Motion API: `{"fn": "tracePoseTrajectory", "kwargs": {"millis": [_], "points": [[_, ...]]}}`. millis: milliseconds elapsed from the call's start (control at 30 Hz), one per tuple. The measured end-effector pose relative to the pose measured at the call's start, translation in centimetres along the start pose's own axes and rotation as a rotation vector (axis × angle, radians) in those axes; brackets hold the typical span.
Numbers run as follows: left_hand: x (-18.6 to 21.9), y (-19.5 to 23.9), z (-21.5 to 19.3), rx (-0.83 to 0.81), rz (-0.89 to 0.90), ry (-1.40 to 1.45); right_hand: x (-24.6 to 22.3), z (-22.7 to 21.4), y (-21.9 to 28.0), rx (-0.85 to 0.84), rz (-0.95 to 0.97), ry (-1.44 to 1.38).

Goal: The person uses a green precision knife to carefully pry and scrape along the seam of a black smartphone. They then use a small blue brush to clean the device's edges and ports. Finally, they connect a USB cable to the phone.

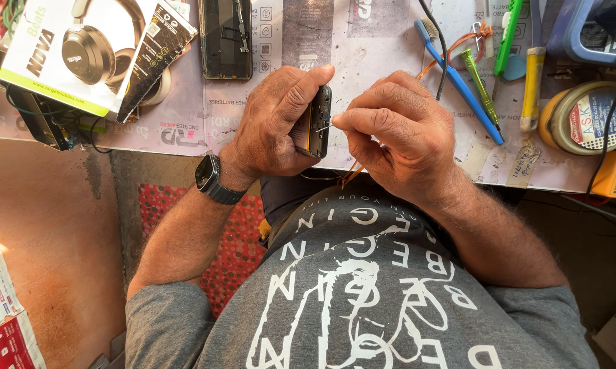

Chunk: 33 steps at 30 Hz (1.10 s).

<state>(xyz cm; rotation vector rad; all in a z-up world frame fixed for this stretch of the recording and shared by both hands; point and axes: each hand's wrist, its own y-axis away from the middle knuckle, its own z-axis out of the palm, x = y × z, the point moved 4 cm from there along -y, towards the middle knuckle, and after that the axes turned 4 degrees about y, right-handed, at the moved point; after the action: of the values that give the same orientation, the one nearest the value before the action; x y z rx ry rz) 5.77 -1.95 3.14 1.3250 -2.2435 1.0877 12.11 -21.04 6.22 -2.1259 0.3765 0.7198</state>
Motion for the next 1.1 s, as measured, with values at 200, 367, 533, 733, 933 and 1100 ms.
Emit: {"fn": "tracePoseTrajectory", "kwargs": {"millis": [200,367,533,733,933,1100], "points": [[0.1,-0.1,0.0,0.002,0.001,0.003,-0.3,0.0,-0.2,0.001,0.002,0.028],[0.2,-0.1,0.0,0.012,0.001,-0.018,-0.8,0.1,-0.4,-0.034,-0.046,0.072],[0.2,-0.3,0.1,0.019,0.002,-0.005,-1.0,-0.1,-0.7,-0.046,-0.068,0.106],[0.4,-0.3,-0.1,0.025,0.004,-0.014,-1.0,-0.1,-0.9,-0.067,-0.039,0.093],[0.4,-0.3,-0.1,0.020,0.000,-0.007,0.0,-0.1,-1.2,-0.092,0.010,-0.003],[0.4,-0.3,-0.1,0.017,0.014,0.005,1.0,0.4,-1.0,-0.092,0.090,-0.171]]}}
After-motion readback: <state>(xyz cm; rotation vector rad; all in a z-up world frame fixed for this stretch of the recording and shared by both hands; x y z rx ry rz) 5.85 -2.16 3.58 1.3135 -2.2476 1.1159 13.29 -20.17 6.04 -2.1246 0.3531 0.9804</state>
